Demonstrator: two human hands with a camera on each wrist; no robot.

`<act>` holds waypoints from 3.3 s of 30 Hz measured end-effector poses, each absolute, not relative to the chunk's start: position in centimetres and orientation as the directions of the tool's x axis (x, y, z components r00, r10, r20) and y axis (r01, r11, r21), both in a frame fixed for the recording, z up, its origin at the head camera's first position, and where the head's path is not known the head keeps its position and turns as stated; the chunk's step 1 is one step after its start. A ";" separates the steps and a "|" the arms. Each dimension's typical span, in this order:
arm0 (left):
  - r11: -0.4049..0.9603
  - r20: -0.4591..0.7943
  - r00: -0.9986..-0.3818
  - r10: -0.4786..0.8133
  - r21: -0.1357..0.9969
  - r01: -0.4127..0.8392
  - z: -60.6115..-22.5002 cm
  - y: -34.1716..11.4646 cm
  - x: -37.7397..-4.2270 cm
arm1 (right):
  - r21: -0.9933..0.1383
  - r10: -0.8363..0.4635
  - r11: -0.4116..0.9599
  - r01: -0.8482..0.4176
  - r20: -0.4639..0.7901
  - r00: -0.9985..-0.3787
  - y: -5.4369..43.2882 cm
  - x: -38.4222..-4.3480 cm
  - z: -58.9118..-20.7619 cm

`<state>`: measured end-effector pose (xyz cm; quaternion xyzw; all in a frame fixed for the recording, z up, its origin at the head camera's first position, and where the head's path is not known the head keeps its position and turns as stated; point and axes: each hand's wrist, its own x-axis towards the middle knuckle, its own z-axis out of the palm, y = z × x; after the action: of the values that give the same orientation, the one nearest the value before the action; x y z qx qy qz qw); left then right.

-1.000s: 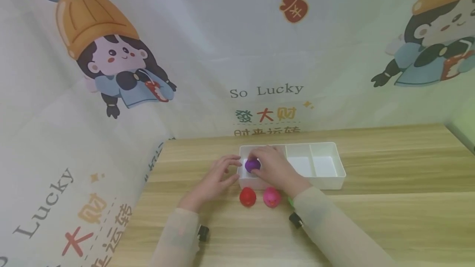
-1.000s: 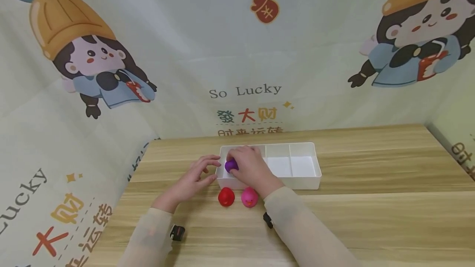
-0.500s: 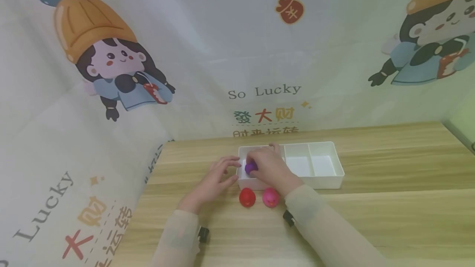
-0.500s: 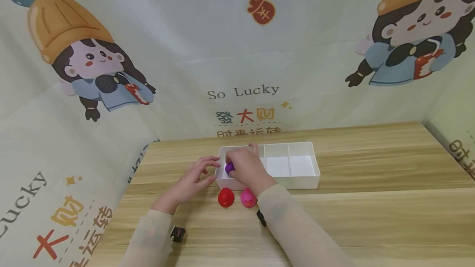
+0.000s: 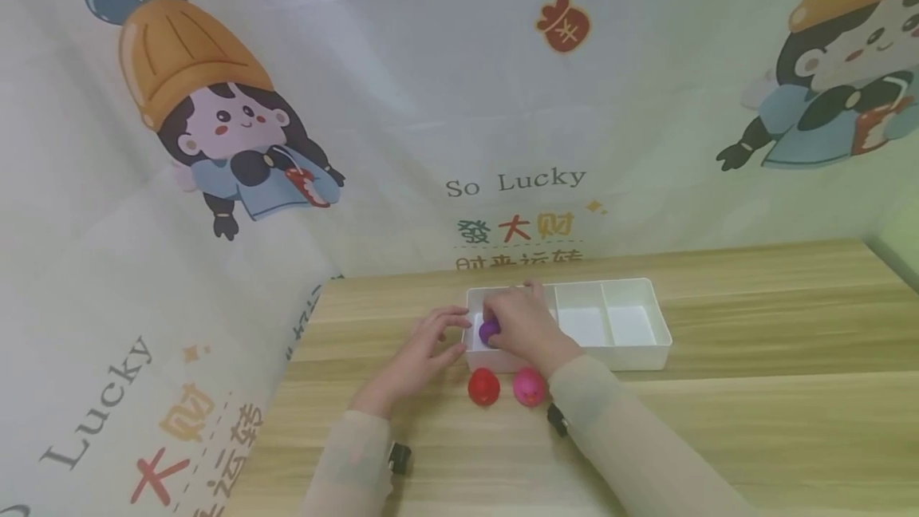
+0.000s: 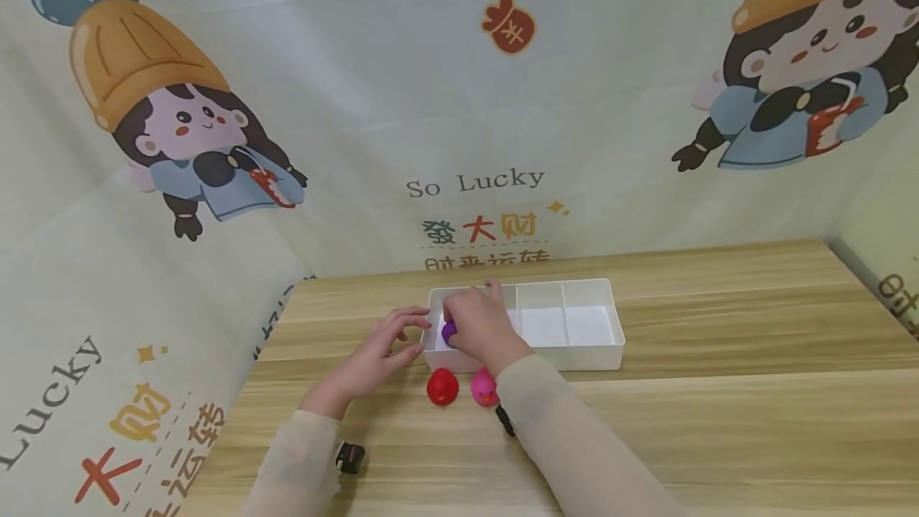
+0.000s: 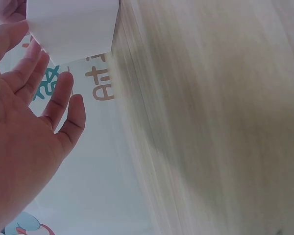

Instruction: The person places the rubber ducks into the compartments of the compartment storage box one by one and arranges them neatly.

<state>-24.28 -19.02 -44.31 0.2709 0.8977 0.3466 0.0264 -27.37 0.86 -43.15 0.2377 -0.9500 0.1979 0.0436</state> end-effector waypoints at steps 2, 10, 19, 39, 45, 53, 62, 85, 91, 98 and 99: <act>0.617 0.141 -0.854 0.501 0.633 0.466 -44.2 -19.0 -24.2 | -0.347 -0.431 0.816 -0.462 0.167 -0.887 0.8 -27.4 -43.1; 0.613 0.144 -0.853 0.502 0.637 0.468 -44.2 -19.0 -24.3 | -0.359 -0.420 0.821 -0.444 0.147 -0.896 0.7 -27.4 -43.0; 0.591 0.162 -0.842 0.514 0.644 0.485 -43.8 -18.8 -24.3 | -0.434 -0.433 0.757 -0.489 0.228 -0.872 1.3 -27.1 -43.0; 0.615 0.120 -0.870 0.479 0.661 0.430 -43.9 -18.8 -24.0 | -0.445 -0.372 0.739 -0.506 0.356 -0.857 4.2 -24.8 -42.8; 0.608 0.131 -0.863 0.488 0.658 0.444 -44.0 -19.0 -24.2 | -0.402 -0.369 0.760 -0.511 0.379 -0.848 4.9 -24.5 -43.0; 0.609 0.135 -0.857 0.497 0.649 0.455 -44.4 -19.0 -24.4 | -0.380 -0.378 0.757 -0.532 0.411 -0.830 6.3 -23.9 -43.1; 0.611 0.134 -0.854 0.503 0.643 0.461 -44.0 -18.9 -24.3 | -0.425 -0.369 0.728 -0.538 0.419 -0.830 7.4 -23.4 -43.3; 0.627 0.133 -0.859 0.495 0.630 0.459 -44.0 -18.8 -24.3 | -0.393 -0.362 0.729 -0.560 0.473 -0.803 10.1 -21.3 -43.2; 0.618 0.146 -0.858 0.492 0.636 0.462 -43.9 -18.8 -24.1 | -0.385 -0.372 0.723 -0.574 0.483 -0.793 10.5 -20.7 -43.0; 0.621 0.147 -0.856 0.495 0.630 0.467 -44.1 -18.8 -24.1 | -0.364 -0.386 0.715 -0.596 0.506 -0.771 11.0 -20.3 -43.1; 0.622 0.144 -0.857 0.495 0.630 0.466 -44.1 -18.8 -24.0 | -0.361 -0.388 0.714 -0.600 0.510 -0.768 11.0 -20.2 -43.2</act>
<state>-24.04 -18.79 -44.12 0.2669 0.9002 0.3435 0.0218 -20.23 11.04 -43.18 0.2736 -0.9031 0.2615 0.2031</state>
